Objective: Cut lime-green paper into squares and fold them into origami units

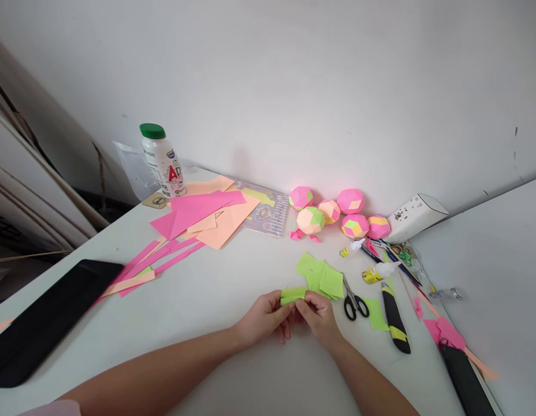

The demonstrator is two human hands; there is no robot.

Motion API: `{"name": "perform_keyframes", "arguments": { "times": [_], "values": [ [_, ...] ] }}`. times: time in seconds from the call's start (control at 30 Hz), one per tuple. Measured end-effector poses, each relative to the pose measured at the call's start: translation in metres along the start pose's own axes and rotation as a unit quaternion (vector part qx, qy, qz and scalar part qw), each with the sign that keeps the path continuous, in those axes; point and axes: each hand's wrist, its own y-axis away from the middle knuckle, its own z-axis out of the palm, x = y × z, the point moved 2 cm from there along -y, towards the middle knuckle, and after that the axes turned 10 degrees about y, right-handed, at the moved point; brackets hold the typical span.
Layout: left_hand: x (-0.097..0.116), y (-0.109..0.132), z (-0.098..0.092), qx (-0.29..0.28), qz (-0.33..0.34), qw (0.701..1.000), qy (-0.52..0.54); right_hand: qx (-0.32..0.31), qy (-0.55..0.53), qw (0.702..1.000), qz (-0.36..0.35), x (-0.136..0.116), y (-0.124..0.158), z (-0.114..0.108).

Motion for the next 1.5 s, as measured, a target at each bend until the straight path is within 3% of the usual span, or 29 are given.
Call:
{"name": "perform_keyframes", "arguments": {
  "times": [0.2,0.57,1.5],
  "values": [
    [-0.002,0.000,-0.002,-0.001,0.022,0.999,0.037,-0.013,-0.008,1.000,0.006,0.000,0.001,0.000],
    [-0.005,-0.002,-0.004,-0.026,0.005,0.999,0.034,-0.012,-0.009,1.000,-0.009,0.001,0.000,0.000],
    [-0.002,-0.001,-0.002,-0.003,-0.005,1.000,0.013,-0.047,-0.068,0.997,0.006,0.009,0.001,0.001]
  ]
}}
